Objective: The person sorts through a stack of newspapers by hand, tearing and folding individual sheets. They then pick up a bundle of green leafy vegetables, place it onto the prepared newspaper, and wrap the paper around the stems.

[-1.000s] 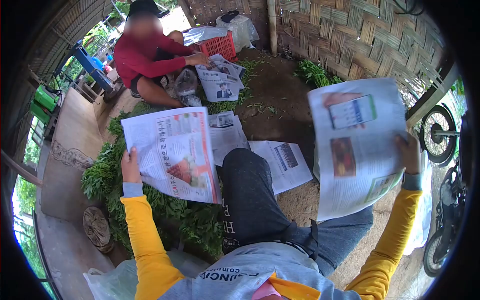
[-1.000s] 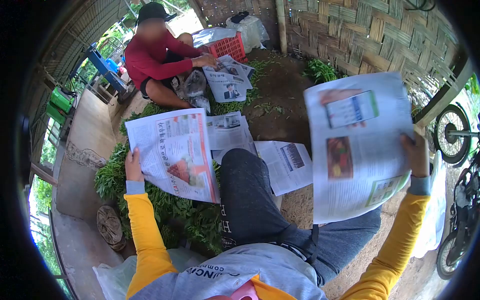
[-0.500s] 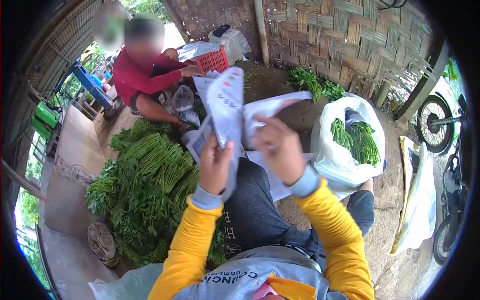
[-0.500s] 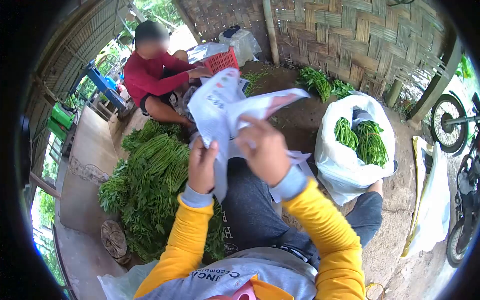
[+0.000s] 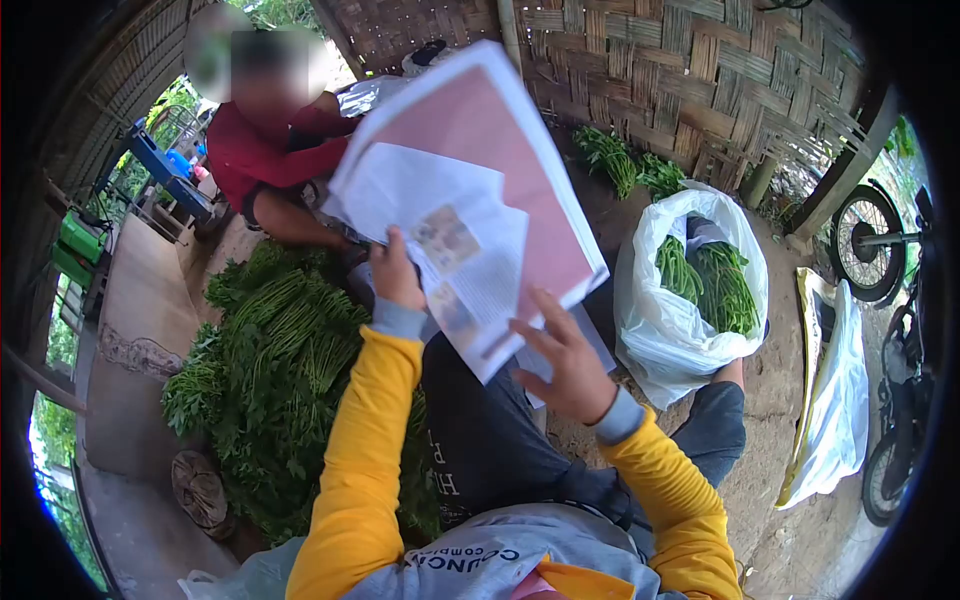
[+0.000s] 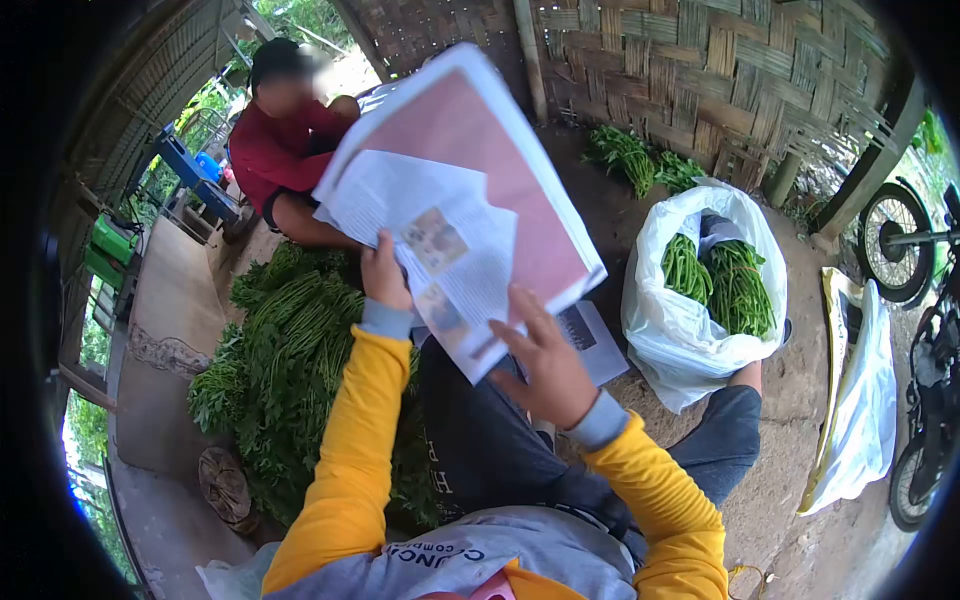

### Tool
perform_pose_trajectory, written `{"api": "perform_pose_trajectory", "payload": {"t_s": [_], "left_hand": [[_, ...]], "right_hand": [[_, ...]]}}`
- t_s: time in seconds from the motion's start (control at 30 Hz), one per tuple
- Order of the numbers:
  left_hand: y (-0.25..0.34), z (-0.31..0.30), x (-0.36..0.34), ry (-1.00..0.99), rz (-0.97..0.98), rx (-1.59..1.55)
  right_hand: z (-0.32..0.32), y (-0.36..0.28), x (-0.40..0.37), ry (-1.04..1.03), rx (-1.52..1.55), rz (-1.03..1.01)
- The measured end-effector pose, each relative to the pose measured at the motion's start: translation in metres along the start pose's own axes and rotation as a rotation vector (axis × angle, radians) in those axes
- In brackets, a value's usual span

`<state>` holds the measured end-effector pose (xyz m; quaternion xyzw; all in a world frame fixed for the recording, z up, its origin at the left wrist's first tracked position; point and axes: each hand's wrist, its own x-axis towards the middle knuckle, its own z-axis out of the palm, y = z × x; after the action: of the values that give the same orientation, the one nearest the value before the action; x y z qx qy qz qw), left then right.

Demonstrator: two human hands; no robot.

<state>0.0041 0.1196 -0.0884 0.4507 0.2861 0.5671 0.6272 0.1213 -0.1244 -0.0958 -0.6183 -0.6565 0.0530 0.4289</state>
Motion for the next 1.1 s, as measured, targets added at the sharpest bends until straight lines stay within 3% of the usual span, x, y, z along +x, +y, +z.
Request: {"api": "perform_pose_trajectory", "payload": {"t_s": [0.13, 0.23, 0.33, 0.43, 0.47, 0.57, 0.67, 0.77, 0.83, 0.9, 0.97, 1.0, 1.03, 1.1], "left_hand": [[-0.029, -0.048, 0.083, 0.19, -0.009, -0.153], [-0.043, -0.096, 0.132, 0.571, -0.27, -0.041], [-0.085, -0.159, 0.175, 0.788, -0.282, 0.116], [-0.129, -0.217, 0.208, 0.915, -0.301, 0.276], [-0.142, -0.234, 0.216, 0.938, -0.317, 0.324], [-0.181, -0.27, 0.218, 0.953, -0.37, 0.406], [-0.218, -0.27, 0.185, 0.941, -0.401, 0.454], [-0.272, -0.287, 0.133, 0.622, -0.214, 0.825], [-0.304, -0.286, 0.076, 0.506, -0.155, 0.959], [-0.298, -0.242, 0.006, 0.368, -0.205, 0.81], [-0.295, -0.206, -0.054, 0.203, -0.284, 0.551], [-0.296, -0.201, -0.077, 0.075, -0.306, 0.752], [-0.308, -0.212, -0.104, -0.071, -0.324, 0.755], [-0.299, -0.194, -0.136, -0.276, -0.64, 0.677]], "right_hand": [[-0.012, 0.051, -0.03, 0.067, 0.052, 0.229], [-0.001, 0.1, -0.06, 0.054, 0.108, 0.419], [0.024, 0.14, -0.089, 0.073, 0.43, 0.761], [0.059, 0.183, -0.116, -0.013, 0.391, 0.886], [0.086, 0.215, -0.142, -0.029, 0.355, 0.83], [0.123, 0.254, -0.164, -0.228, 0.397, 1.087], [0.148, 0.256, -0.17, -0.493, -0.192, 0.735], [0.167, 0.245, -0.162, -0.839, -0.378, 0.362], [0.19, 0.256, -0.176, -0.776, -0.31, 0.258], [0.219, 0.271, -0.197, -0.621, -0.317, 0.16], [0.225, 0.276, -0.189, -0.535, -0.258, 0.217], [0.227, 0.279, -0.182, -0.489, -0.231, 0.245], [0.229, 0.281, -0.172, -0.578, -0.226, 0.316], [0.229, 0.285, -0.15, -0.746, -0.228, 0.461]]}}
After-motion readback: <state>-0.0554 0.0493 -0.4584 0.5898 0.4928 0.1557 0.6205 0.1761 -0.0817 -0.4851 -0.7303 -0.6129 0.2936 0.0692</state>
